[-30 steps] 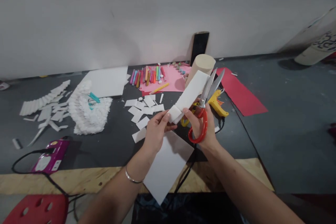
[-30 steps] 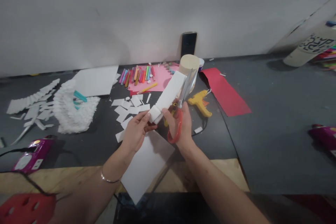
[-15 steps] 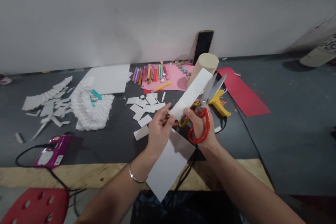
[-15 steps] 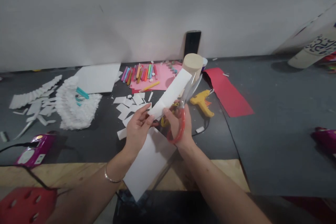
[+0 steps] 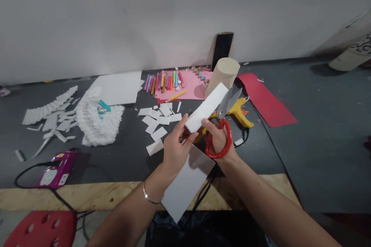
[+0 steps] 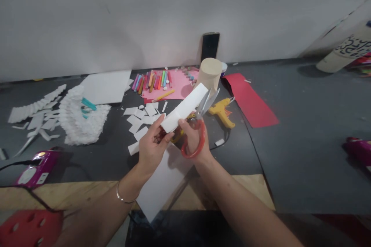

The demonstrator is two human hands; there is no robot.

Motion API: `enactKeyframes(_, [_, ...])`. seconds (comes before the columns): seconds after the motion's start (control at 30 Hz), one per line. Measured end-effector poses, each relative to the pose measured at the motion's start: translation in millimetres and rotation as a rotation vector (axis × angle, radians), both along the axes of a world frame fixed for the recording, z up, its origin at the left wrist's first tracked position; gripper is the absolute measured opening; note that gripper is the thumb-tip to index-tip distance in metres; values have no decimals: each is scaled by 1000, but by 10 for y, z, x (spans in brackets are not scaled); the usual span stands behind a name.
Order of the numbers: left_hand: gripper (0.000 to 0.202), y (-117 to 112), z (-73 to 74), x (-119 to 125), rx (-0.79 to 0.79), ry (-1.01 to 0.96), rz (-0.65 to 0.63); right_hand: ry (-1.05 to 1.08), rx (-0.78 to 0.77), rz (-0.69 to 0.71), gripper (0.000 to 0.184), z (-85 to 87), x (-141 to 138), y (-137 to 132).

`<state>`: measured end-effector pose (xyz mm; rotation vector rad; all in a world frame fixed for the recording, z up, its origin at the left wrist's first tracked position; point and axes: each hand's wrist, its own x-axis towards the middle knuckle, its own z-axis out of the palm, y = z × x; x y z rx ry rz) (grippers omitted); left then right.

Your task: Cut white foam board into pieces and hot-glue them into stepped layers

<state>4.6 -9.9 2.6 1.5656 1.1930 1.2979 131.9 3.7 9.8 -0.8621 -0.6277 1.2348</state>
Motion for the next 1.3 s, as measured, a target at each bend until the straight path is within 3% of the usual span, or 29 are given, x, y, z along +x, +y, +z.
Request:
enactKeyframes(0.1, [64, 10, 27, 11, -76, -167, -38, 26, 11, -49, 26, -26, 6, 14])
enactKeyframes(0.2, [54, 39, 65, 20, -172, -290, -14, 27, 46, -32, 22, -49, 14, 21])
enactKeyframes(0.53, [49, 64, 119, 46, -295, -419, -23, 9, 27, -27, 25, 9, 5, 2])
enactKeyframes(0.9, [53, 62, 91, 47, -324, -434, -14, -14, 13, -46, 22, -29, -20, -33])
enactKeyframes(1.3, [46, 53, 52, 34, -332, -444, -31, -86, -10, -50, 19, 67, -60, -72])
